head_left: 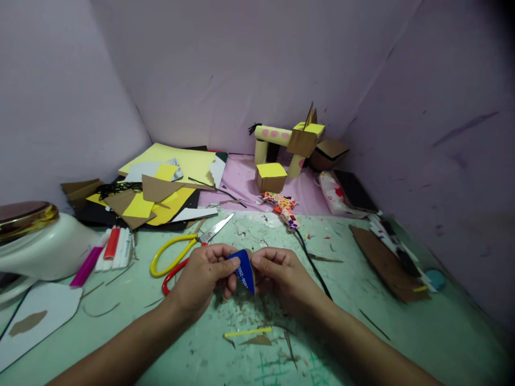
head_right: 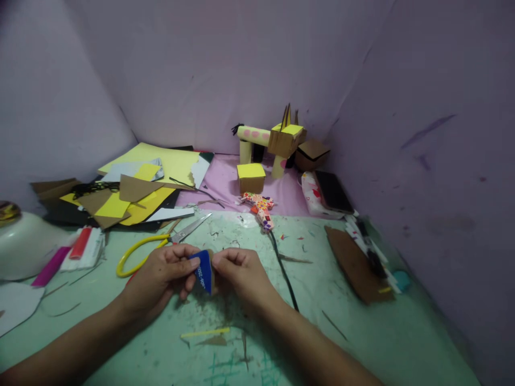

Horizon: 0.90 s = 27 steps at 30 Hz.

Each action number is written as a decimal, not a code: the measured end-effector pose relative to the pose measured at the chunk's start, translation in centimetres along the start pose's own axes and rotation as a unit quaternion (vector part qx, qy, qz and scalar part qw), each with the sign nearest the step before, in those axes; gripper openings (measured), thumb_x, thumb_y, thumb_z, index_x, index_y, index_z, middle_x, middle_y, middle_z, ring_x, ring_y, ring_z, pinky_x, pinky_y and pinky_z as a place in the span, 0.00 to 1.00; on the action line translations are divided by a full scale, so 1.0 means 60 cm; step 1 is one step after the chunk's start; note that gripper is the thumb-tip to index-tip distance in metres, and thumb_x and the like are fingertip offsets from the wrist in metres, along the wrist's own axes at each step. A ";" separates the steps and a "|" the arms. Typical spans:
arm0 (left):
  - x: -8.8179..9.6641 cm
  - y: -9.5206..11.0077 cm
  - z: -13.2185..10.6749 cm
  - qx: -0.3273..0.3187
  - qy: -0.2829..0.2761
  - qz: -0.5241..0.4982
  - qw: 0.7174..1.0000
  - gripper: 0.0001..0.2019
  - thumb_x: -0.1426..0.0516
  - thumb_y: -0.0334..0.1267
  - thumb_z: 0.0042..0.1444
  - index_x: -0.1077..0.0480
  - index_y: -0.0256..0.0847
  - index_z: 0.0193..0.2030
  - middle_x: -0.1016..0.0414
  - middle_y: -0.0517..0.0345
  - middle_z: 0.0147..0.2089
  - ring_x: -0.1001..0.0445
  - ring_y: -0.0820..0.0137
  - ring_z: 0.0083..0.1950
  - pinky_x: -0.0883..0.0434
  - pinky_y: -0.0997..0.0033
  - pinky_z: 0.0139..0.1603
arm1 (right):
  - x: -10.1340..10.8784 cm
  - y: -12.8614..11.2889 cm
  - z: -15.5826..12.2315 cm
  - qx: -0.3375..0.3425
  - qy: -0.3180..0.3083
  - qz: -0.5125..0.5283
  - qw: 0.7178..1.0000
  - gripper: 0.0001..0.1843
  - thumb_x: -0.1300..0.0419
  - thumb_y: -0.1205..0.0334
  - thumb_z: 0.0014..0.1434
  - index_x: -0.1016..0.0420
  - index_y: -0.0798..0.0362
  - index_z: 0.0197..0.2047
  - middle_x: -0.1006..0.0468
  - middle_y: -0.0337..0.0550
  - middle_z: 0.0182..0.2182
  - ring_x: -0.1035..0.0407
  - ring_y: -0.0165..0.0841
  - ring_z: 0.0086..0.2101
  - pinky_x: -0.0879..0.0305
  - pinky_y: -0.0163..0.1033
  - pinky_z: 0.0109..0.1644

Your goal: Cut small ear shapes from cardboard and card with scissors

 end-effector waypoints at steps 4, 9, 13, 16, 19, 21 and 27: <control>0.001 0.000 0.000 0.005 0.014 0.040 0.999 0.15 0.40 0.39 0.44 0.30 0.32 0.38 0.32 0.65 0.13 0.40 0.78 0.12 0.41 0.81 0.12 | 0.014 -0.008 0.005 0.085 0.106 -0.054 0.989 0.11 0.35 0.57 0.45 0.28 0.57 0.22 0.33 0.34 0.15 0.41 0.23 0.17 0.46 0.29 0.20; -0.006 0.001 -0.003 0.025 0.022 0.159 0.987 0.16 0.43 0.38 0.44 0.30 0.30 0.40 0.35 0.66 0.11 0.41 0.77 0.11 0.42 0.79 0.13 | 0.019 -0.014 0.011 0.079 0.116 -0.031 0.990 0.12 0.37 0.53 0.47 0.31 0.54 0.25 0.32 0.33 0.16 0.35 0.27 0.17 0.35 0.34 0.24; -0.011 0.007 -0.009 0.018 0.053 0.200 0.978 0.17 0.45 0.35 0.44 0.30 0.32 0.43 0.37 0.69 0.12 0.42 0.76 0.13 0.42 0.78 0.14 | 0.012 -0.017 0.007 0.093 0.090 -0.052 0.990 0.16 0.37 0.49 0.47 0.32 0.54 0.26 0.32 0.32 0.17 0.36 0.27 0.17 0.35 0.34 0.24; -0.007 0.017 -0.013 -0.057 0.082 0.230 0.968 0.17 0.42 0.36 0.44 0.29 0.34 0.43 0.36 0.68 0.16 0.41 0.76 0.16 0.41 0.77 0.17 | 0.008 -0.020 0.002 0.130 0.081 -0.095 0.984 0.16 0.39 0.50 0.49 0.32 0.54 0.25 0.33 0.33 0.16 0.37 0.26 0.18 0.38 0.32 0.23; -0.003 0.022 -0.014 -0.096 0.075 0.227 0.966 0.14 0.42 0.42 0.45 0.28 0.35 0.38 0.34 0.65 0.19 0.41 0.76 0.18 0.42 0.77 0.18 | 0.003 -0.020 -0.003 0.151 0.060 -0.143 0.976 0.14 0.41 0.51 0.52 0.31 0.55 0.25 0.31 0.34 0.15 0.38 0.26 0.18 0.42 0.32 0.23; -0.003 0.022 -0.013 -0.102 0.072 0.222 0.967 0.11 0.42 0.42 0.46 0.28 0.36 0.31 0.33 0.63 0.20 0.39 0.75 0.20 0.41 0.77 0.19 | 0.001 -0.017 -0.004 0.151 0.044 -0.155 0.975 0.14 0.41 0.52 0.53 0.31 0.55 0.25 0.32 0.35 0.15 0.38 0.26 0.18 0.43 0.32 0.23; -0.007 0.026 -0.014 -0.134 0.057 0.308 0.940 0.10 0.45 0.41 0.49 0.29 0.38 0.23 0.30 0.59 0.21 0.33 0.70 0.25 0.36 0.73 0.26 | -0.002 -0.011 -0.004 0.123 0.027 -0.133 0.983 0.11 0.35 0.55 0.45 0.28 0.55 0.26 0.30 0.36 0.19 0.39 0.26 0.20 0.44 0.33 0.25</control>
Point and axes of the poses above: each hand's wrist, its own z-axis towards the middle knuckle, its own x-axis out of the back of the hand, y = z × x, the point moved 2 cm from there along z, towards the middle knuckle
